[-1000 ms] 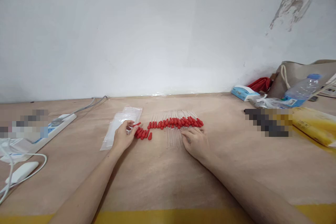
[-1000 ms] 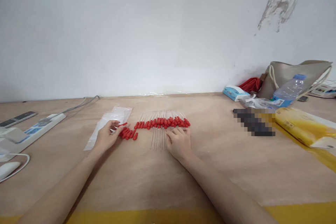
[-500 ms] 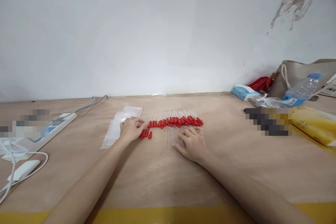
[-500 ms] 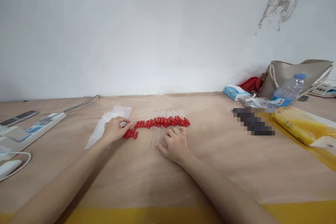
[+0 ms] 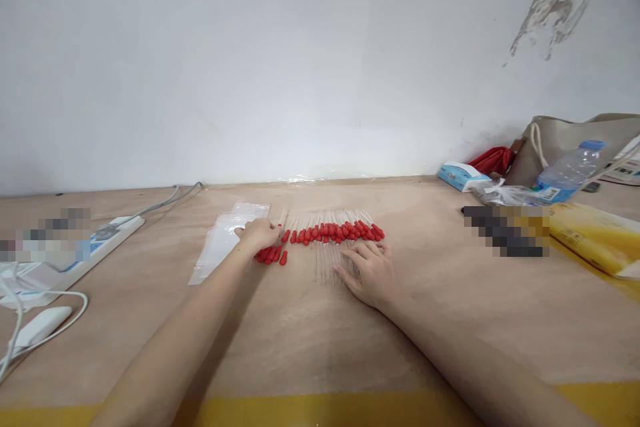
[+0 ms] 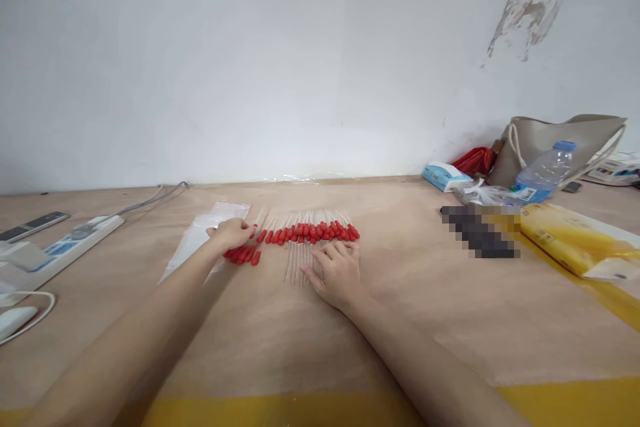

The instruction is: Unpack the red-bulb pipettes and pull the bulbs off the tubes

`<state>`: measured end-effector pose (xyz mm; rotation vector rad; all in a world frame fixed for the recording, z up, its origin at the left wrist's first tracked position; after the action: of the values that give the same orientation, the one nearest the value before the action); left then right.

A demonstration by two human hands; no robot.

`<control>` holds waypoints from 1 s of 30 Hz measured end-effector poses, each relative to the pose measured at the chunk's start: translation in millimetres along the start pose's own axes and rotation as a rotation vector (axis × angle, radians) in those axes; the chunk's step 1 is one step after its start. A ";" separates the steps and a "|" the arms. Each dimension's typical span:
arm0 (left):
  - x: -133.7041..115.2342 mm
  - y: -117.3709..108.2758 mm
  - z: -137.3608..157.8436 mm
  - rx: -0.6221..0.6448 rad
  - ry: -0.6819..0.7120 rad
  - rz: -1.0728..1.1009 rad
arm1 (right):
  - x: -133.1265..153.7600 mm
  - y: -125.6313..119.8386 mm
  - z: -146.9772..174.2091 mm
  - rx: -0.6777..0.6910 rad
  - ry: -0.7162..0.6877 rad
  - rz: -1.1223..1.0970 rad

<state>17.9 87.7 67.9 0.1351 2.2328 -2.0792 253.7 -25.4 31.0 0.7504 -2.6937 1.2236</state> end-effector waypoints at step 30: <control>-59.7 27.1 124.5 -0.441 0.954 0.252 | 22.1 -0.8 10.3 0.127 -0.319 -0.145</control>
<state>81.0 -34.9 39.6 1.5413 2.8428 -1.4675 235.9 -42.1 30.7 1.2313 -2.7562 1.3504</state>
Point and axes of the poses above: each hand's wrist, its own z-axis away from the middle knuckle, its own y-axis out of the palm, x = y × z, the point moved 5 cm from there along -z, towards the middle knuckle, and after that the axes turned 7 degrees about y, right-handed, at the moved point
